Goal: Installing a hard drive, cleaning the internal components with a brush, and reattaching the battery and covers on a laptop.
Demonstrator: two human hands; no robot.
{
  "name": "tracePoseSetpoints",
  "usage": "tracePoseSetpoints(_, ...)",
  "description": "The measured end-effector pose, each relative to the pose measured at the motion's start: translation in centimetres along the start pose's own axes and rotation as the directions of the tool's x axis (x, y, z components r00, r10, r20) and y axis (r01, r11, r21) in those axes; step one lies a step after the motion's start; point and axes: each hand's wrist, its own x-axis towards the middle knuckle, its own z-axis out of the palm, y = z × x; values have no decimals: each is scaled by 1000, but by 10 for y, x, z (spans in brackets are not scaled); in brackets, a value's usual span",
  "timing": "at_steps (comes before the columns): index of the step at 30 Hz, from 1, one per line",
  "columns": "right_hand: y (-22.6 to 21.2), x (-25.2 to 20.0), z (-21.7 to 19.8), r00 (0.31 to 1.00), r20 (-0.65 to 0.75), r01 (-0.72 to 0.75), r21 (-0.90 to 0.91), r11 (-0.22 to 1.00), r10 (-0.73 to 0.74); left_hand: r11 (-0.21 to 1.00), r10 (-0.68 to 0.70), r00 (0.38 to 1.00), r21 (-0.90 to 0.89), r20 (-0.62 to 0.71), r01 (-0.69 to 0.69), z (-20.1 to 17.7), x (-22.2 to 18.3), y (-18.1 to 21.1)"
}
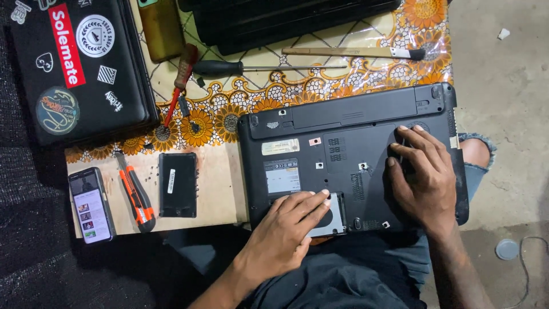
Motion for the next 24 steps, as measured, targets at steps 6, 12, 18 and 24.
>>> tracePoseSetpoints(6,-3,1,-1,1000,-15,-12,29,1000,12,999,38,999,-37,20,-37,-10,0,-4)
tracePoseSetpoints(12,-4,1,0,1000,-24,-8,11,1000,9,1000,25,999,-9,32,-24,-2,0,-2)
tracePoseSetpoints(18,-2,1,0,1000,-11,-4,15,1000,4,1000,23,999,-4,44,-22,-3,0,-4)
tracePoseSetpoints(24,-2,1,0,1000,-16,1,10,1000,-1,999,20,1000,27,4,-20,-5,-2,-3)
